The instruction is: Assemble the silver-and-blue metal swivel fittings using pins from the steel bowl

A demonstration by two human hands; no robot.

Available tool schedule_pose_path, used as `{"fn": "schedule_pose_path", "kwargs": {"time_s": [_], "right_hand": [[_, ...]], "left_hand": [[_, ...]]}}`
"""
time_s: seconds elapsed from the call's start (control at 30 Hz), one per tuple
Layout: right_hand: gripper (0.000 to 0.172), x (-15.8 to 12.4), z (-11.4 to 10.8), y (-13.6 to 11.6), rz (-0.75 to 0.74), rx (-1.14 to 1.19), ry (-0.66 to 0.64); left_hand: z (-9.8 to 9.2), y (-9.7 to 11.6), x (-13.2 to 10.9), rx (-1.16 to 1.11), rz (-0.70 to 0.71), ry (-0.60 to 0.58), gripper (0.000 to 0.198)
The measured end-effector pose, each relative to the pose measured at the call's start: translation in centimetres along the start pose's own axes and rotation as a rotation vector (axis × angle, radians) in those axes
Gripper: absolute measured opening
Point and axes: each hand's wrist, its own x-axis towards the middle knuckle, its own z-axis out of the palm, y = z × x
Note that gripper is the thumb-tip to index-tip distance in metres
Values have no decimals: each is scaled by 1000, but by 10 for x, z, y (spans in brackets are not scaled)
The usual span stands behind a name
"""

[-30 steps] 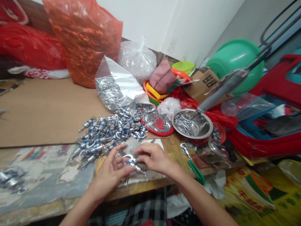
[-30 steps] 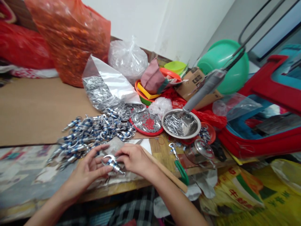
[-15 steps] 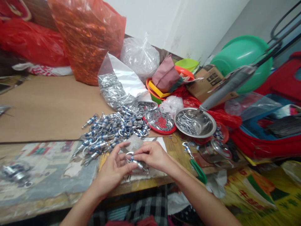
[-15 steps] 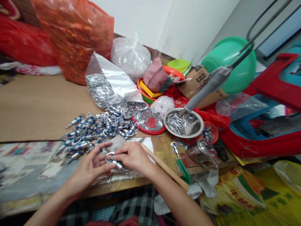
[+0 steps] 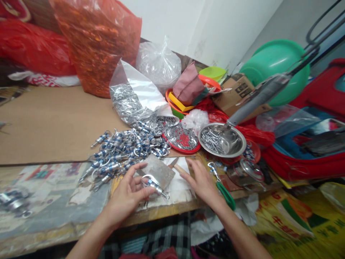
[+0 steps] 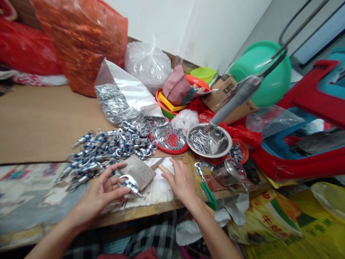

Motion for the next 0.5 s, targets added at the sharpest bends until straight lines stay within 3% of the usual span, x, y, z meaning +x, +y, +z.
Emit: {"fn": "schedule_pose_path", "kwargs": {"time_s": [0.07, 0.13, 0.3, 0.4, 0.5], "right_hand": [[35, -8, 1, 17, 22, -149, -144], [26, -14, 5, 25, 47, -173, -197], [22, -18, 1, 8, 92, 33, -45], [27, -22, -16, -15, -21, 122, -3], [35, -29, -28, -34, -228, 124, -52]], "left_hand": [[-1, -1, 0, 10, -1, 9, 65], [-1, -1, 1, 19, 3, 20, 65], [0, -1, 2, 27, 3, 23, 65], [0, -1, 2, 28, 7, 23, 65], [0, -1, 1, 33, 11, 17, 64]]}}
